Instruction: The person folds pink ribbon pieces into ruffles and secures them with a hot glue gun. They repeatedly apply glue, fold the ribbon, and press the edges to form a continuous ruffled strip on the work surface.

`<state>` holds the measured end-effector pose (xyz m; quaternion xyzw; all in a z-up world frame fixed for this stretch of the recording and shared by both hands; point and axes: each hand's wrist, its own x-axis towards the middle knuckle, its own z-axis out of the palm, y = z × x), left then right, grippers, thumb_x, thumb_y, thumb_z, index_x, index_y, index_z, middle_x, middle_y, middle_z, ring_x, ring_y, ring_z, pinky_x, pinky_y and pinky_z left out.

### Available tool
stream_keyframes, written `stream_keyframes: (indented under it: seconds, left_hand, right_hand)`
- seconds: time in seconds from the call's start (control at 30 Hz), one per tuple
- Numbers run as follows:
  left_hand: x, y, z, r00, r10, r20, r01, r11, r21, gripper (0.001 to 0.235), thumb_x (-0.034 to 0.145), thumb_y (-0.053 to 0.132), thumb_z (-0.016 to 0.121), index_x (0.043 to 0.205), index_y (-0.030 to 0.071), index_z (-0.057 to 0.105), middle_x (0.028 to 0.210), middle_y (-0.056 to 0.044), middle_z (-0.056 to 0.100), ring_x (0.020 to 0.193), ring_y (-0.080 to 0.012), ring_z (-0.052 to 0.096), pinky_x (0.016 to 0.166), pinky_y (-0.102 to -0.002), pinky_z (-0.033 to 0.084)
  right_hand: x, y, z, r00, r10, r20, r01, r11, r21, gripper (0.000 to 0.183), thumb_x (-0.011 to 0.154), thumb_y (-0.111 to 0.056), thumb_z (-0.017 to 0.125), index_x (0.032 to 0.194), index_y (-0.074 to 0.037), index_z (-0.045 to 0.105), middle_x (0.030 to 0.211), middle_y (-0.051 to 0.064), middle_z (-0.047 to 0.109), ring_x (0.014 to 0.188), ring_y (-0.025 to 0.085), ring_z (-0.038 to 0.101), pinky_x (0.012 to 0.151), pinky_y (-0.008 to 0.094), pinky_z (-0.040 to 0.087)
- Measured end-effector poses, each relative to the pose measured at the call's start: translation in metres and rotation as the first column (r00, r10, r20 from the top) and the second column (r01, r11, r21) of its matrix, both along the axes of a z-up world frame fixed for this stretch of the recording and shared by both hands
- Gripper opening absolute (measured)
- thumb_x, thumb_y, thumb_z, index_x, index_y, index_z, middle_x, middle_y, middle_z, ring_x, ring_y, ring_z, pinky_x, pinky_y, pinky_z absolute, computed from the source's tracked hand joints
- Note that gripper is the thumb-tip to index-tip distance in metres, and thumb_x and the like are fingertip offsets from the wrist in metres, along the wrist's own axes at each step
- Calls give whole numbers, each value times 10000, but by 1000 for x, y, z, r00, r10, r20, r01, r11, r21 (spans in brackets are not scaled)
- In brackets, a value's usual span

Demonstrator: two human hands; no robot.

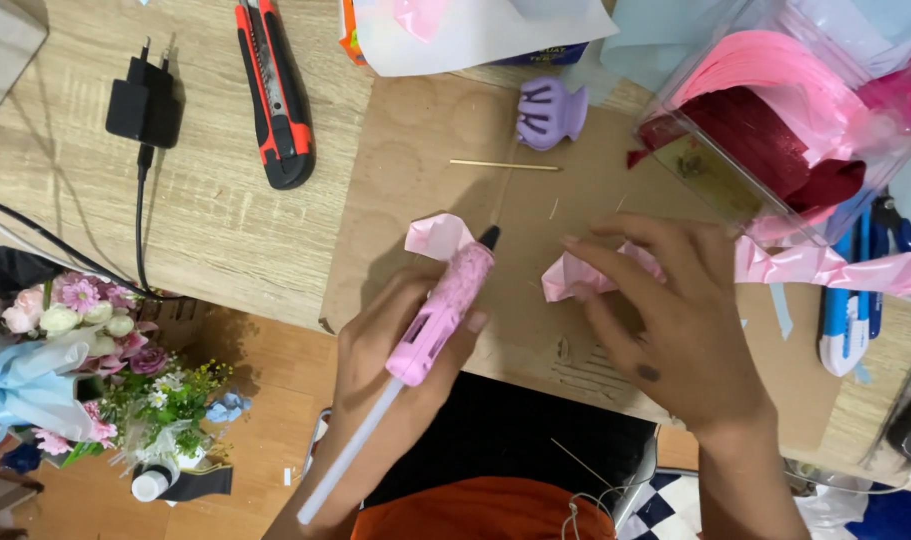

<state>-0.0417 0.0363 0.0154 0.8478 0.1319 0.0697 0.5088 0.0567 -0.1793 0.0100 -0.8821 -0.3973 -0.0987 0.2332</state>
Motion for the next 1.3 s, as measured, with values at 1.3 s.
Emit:
stream_keyframes:
  seconds: [1.3]
  left_hand:
    - [0,12,7,901,-433,5,352,741,572,556,853,-53,611,1400,-110,530,1274,-233,484,1128,-391,542,911,-483,544]
  right_hand:
    - [-40,-19,-25,979,79,189,-70,996,-54,161,987,-203,683,1112,-153,770,1184,-19,735,1071,242,663,1033,432,428]
